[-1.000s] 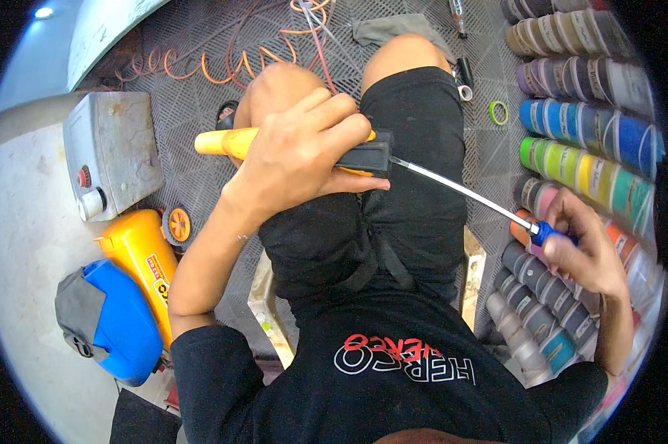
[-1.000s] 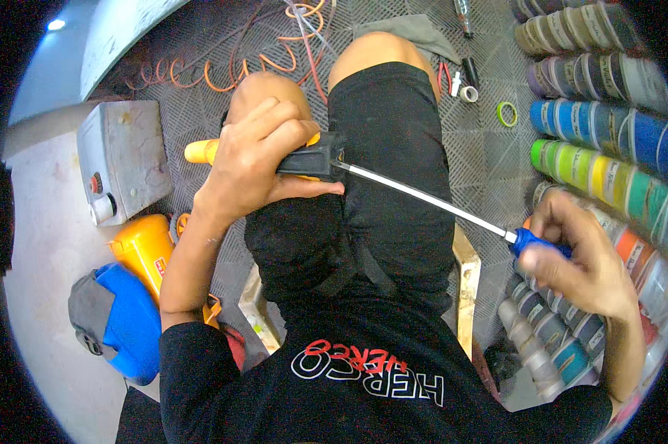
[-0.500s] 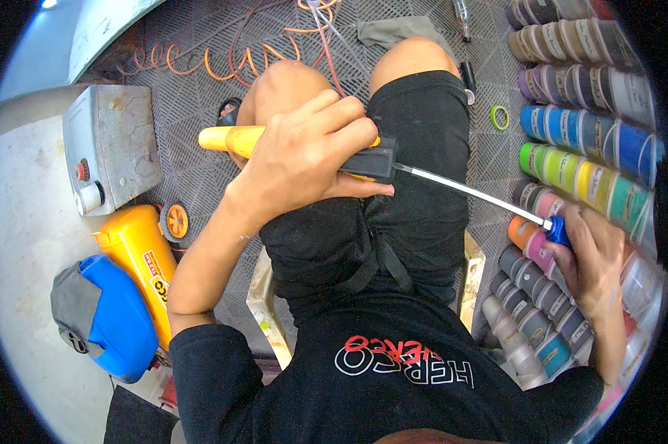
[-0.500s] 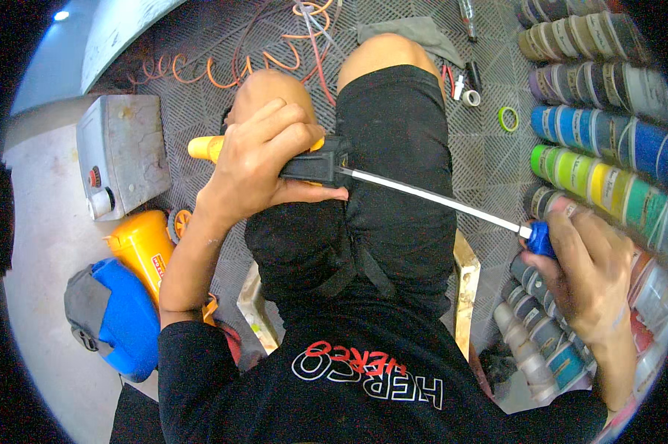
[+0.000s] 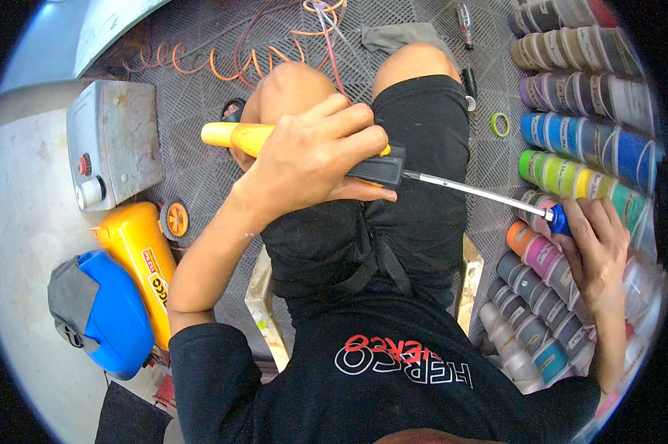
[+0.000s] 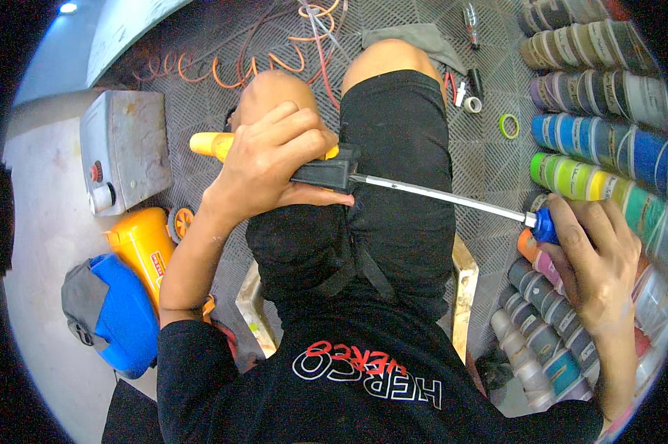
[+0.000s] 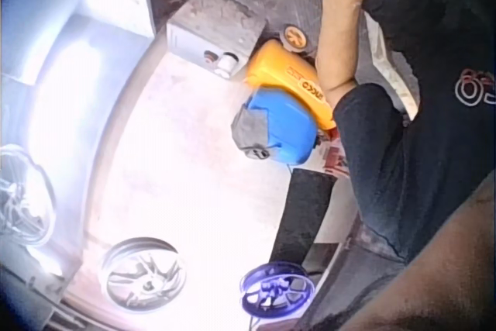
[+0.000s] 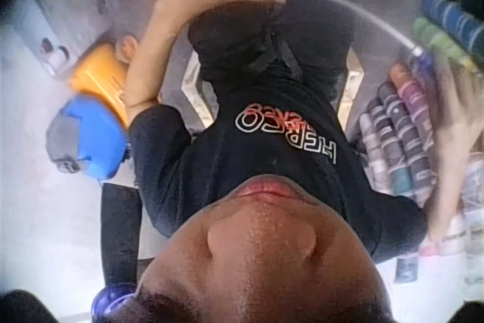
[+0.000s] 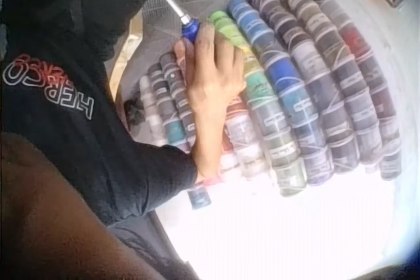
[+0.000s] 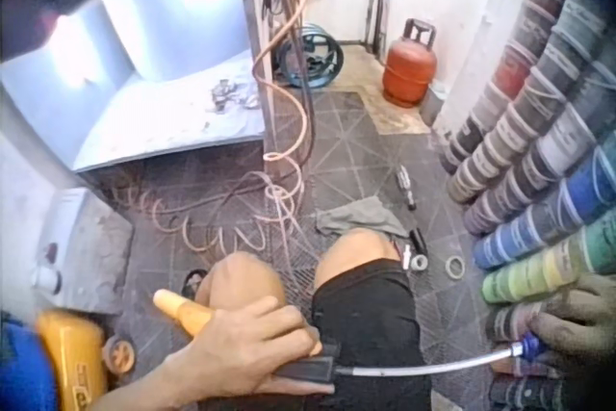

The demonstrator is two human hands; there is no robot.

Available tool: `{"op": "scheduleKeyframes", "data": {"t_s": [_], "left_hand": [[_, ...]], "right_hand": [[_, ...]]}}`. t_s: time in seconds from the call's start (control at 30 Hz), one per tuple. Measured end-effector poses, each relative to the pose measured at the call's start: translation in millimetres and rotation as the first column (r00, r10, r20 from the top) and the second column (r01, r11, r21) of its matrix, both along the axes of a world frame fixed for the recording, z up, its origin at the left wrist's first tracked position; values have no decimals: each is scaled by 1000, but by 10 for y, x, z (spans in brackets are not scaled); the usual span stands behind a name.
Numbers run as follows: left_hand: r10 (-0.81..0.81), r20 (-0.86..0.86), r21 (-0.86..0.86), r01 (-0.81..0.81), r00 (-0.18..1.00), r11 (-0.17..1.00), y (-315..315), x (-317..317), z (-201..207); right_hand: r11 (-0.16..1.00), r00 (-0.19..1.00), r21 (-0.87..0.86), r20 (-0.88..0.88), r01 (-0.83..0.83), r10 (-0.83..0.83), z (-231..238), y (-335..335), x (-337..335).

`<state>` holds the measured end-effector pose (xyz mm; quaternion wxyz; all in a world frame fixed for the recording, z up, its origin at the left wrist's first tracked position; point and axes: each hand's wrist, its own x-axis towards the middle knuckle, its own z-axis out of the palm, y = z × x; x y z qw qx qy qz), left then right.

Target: The person unscrews and removes components of a yellow and black paint spray gun using a screwdriver, then handles the disassembled parts by hand.

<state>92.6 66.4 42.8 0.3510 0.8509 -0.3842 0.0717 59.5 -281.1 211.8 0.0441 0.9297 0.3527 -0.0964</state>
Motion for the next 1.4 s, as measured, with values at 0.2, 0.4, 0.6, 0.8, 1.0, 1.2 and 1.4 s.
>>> {"op": "scheduleKeyframes", "data": {"t_s": [0.2,0.4,0.6,0.8,1.0,1.2,1.4], "left_hand": [[35,20,-93,-33,999,995,49,66,-13],[-12,-26,-70,11,1000,998,18,50,-45],[-6,-24,-96,3,1000,995,9,87,-61],[-18,-32,-78,16,999,997,57,47,-53],[-33,-29,-95,30,999,995,49,69,-65],[-27,-41,-35,26,999,999,63,61,-67],[-33,-37,-76,30,999,997,73,36,-52]], "right_hand": [[998,995,5,78,-60,59,-99,-58,-32],[839,483,-125,-768,529,-419,89,-9,302],[794,487,8,-794,608,-364,-10,-89,277],[998,998,33,-32,-59,60,-140,0,223],[995,973,43,-213,95,-84,-68,-57,128],[558,46,-314,-842,768,-538,-12,34,336],[1000,1000,-31,-9,5,-5,-134,-12,136]]}}
